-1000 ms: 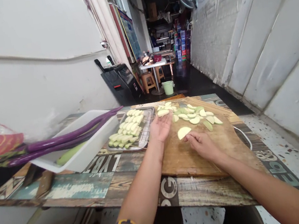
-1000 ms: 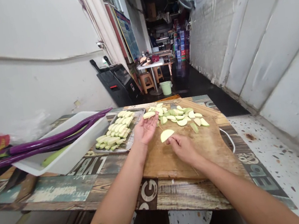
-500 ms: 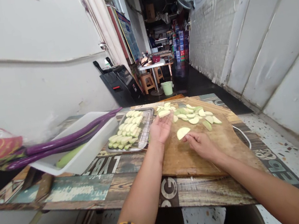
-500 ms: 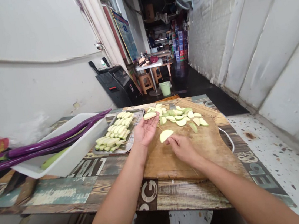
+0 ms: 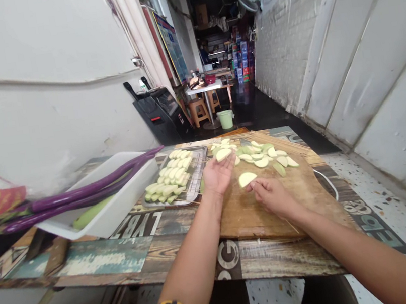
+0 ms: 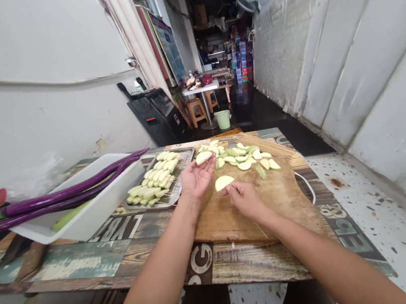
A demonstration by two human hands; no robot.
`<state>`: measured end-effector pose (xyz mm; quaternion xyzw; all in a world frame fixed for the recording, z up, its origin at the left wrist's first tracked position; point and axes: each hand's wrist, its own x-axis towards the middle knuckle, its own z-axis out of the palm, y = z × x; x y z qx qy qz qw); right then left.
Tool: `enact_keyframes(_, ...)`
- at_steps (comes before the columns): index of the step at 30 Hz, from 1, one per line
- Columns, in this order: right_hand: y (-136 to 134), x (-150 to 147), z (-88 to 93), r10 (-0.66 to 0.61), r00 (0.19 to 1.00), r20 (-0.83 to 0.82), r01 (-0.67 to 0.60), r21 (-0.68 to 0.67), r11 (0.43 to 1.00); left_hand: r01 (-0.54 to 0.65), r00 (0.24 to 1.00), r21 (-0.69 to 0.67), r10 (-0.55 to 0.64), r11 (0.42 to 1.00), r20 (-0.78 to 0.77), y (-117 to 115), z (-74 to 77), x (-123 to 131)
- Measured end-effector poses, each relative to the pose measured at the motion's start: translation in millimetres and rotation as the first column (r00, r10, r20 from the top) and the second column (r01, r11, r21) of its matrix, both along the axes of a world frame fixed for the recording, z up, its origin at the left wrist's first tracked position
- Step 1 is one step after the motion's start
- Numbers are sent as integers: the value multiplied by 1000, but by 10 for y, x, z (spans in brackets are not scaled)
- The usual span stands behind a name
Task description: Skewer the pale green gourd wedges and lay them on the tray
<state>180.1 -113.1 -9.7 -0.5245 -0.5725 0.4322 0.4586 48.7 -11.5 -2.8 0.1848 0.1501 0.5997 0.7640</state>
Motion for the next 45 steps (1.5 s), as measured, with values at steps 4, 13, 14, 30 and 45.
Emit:
enact_keyframes(4, -11, -14, 39, 7, 997, -75, -12, -68, 998, -53, 997, 9, 54, 999, -56, 14, -26, 25)
enact_keyframes(13, -17, -44, -57, 42, 999, 11, -42, -25, 999, -212, 965, -123, 187, 970, -185, 38, -79, 42)
enact_keyframes(14, -21, -51, -67, 41, 999, 33, -41, -16, 999, -218, 963, -146, 189, 965, -190, 46, -85, 37)
enact_keyframes(30, -43, -100, -84, -20, 996, 84, 19, 13, 1000, -221, 961, -167, 185, 961, -207, -18, -73, 122)
enact_keyframes(45, 28, -45, -131, -84, 945, 317, 21, 198, 980, -206, 965, -134, 178, 969, -194, -60, -60, 170)
